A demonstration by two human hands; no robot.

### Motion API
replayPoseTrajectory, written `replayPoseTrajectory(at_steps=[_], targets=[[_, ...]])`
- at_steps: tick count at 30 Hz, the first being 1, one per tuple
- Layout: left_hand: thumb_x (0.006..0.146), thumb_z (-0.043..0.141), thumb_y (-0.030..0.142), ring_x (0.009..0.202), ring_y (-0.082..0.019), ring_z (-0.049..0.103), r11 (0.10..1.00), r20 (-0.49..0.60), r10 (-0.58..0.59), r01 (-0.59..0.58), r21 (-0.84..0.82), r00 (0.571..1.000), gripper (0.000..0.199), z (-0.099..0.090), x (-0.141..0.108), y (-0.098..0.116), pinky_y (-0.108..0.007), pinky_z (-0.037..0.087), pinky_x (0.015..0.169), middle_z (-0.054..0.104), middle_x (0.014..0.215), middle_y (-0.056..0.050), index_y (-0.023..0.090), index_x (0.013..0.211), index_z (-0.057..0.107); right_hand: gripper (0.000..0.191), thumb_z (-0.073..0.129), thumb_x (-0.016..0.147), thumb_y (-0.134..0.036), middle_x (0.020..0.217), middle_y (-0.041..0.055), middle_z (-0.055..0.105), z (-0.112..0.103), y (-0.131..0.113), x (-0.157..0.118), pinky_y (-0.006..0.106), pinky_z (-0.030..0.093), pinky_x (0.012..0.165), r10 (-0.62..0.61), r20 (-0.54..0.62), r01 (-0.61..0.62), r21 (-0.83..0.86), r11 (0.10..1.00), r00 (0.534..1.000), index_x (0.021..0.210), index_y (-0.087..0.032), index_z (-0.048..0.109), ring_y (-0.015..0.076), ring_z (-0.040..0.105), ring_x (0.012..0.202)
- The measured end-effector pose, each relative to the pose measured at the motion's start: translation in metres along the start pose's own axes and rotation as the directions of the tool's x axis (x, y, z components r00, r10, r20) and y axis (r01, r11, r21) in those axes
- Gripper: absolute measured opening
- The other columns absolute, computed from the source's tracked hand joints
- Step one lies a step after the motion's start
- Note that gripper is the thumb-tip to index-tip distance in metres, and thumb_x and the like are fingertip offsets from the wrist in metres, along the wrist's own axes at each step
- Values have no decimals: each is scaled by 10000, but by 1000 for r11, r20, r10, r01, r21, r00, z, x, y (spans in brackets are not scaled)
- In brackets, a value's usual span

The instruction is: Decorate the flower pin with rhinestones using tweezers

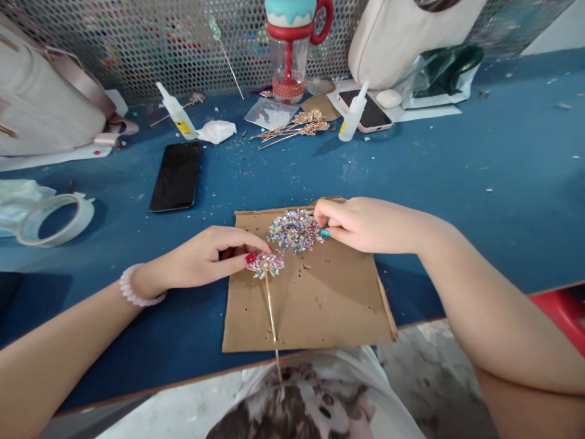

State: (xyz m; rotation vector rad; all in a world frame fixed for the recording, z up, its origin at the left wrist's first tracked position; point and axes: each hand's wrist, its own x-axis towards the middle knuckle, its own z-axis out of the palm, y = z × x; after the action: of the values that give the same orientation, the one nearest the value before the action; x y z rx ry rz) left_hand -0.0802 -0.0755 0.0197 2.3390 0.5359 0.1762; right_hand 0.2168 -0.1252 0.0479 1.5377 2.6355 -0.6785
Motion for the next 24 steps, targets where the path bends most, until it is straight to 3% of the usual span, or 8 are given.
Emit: replayPoseTrajectory(at_steps=[6, 13, 20, 24], targets=[[944, 485, 244, 830, -115, 654, 1000, 2, -22, 22, -9, 1000, 265, 0, -1, -1, -182, 486, 668, 710, 1041, -21, 247, 1156, 643, 129, 401, 893, -145, 788, 24, 614, 4, -3, 1, 270, 280, 564, -66, -23, 66, 1, 998, 998, 991, -199, 466, 128, 492, 618], [950, 472, 254, 854, -128, 654, 999, 13, -37, 37, -13, 999, 269, -1, -2, 0, -193, 500, 705, 708, 1037, -39, 234, 1159, 641, 128, 408, 880, -127, 714, -6, 576, 2, -10, 0, 265, 257, 539, -79, 5, 79, 24, 997, 997, 962, -210, 461, 112, 449, 571], [944, 495, 192, 909, -107, 657, 999, 11, 3, -2, -45, 1000, 278, -1, -2, -2, -169, 493, 752, 701, 1058, -1, 278, 1176, 620, 92, 425, 886, -165, 671, -30, 576, -8, 1, -10, 268, 284, 525, -35, -111, 40, 41, 998, 993, 950, -230, 434, 111, 449, 527], [942, 497, 191, 905, -107, 660, 999, 6, 2, -2, -51, 1000, 272, -1, -1, 0, -171, 497, 756, 705, 1050, -2, 270, 1169, 625, 94, 420, 889, -174, 687, -23, 596, -9, 6, -10, 266, 289, 517, 3, -86, 0, 34, 999, 996, 962, -231, 440, 113, 466, 522]])
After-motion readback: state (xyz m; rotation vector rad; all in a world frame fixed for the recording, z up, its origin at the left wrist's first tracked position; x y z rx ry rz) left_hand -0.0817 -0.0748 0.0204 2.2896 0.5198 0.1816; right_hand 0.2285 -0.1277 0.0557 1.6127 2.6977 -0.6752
